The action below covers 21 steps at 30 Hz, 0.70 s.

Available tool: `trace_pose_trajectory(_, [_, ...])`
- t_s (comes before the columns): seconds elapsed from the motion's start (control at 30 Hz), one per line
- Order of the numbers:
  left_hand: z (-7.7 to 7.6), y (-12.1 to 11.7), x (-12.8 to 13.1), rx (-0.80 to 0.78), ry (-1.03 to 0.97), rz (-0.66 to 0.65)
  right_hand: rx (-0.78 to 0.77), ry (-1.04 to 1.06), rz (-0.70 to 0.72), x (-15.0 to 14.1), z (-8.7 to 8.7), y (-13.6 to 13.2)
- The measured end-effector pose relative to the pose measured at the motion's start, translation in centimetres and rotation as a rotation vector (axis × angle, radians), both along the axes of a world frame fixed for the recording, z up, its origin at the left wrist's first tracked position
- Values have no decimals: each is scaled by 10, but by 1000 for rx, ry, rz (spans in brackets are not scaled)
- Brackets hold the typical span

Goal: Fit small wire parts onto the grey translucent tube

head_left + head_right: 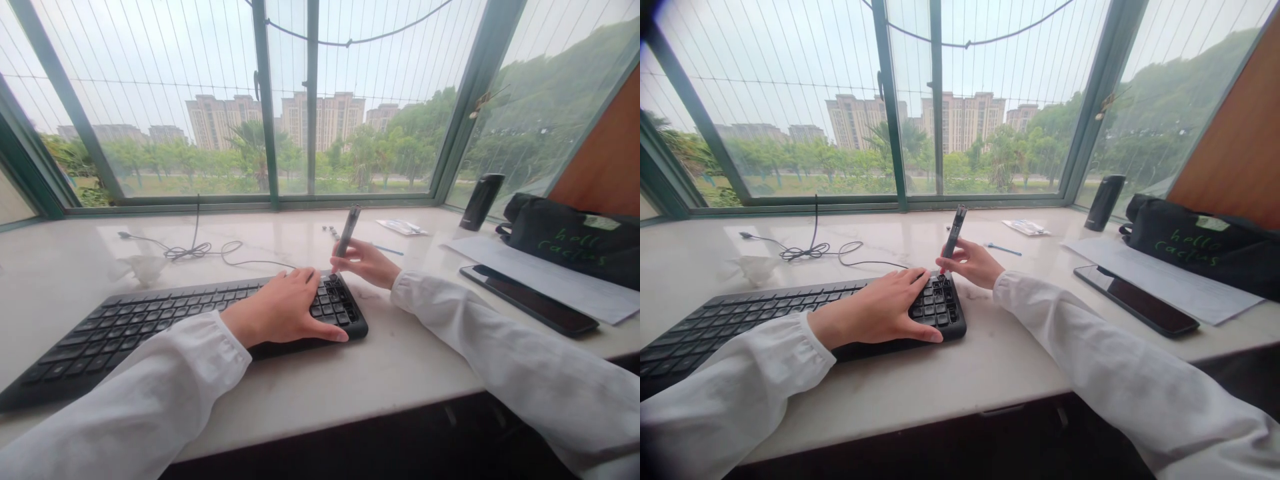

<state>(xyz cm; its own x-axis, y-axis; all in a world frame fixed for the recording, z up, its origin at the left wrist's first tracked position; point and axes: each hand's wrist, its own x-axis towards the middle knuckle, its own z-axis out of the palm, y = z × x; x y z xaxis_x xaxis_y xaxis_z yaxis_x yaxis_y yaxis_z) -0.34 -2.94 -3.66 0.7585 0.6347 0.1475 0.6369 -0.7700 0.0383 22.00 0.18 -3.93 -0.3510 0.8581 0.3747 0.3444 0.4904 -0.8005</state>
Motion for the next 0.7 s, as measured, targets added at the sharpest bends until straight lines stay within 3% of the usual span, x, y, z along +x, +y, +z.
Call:
trace_pose_trajectory(0.23, [-1,0,-1,18,-20,-10,-49,-34,-20,1,-2,1])
trace_pose_trajectory(0.43, [-2,1,-1,16,-18,-8,6,-20,-76,3,-5,4])
trace_pose_trajectory(0.7, [0,1,-1,5,-15,-2,13,24,-23,2,-4,5])
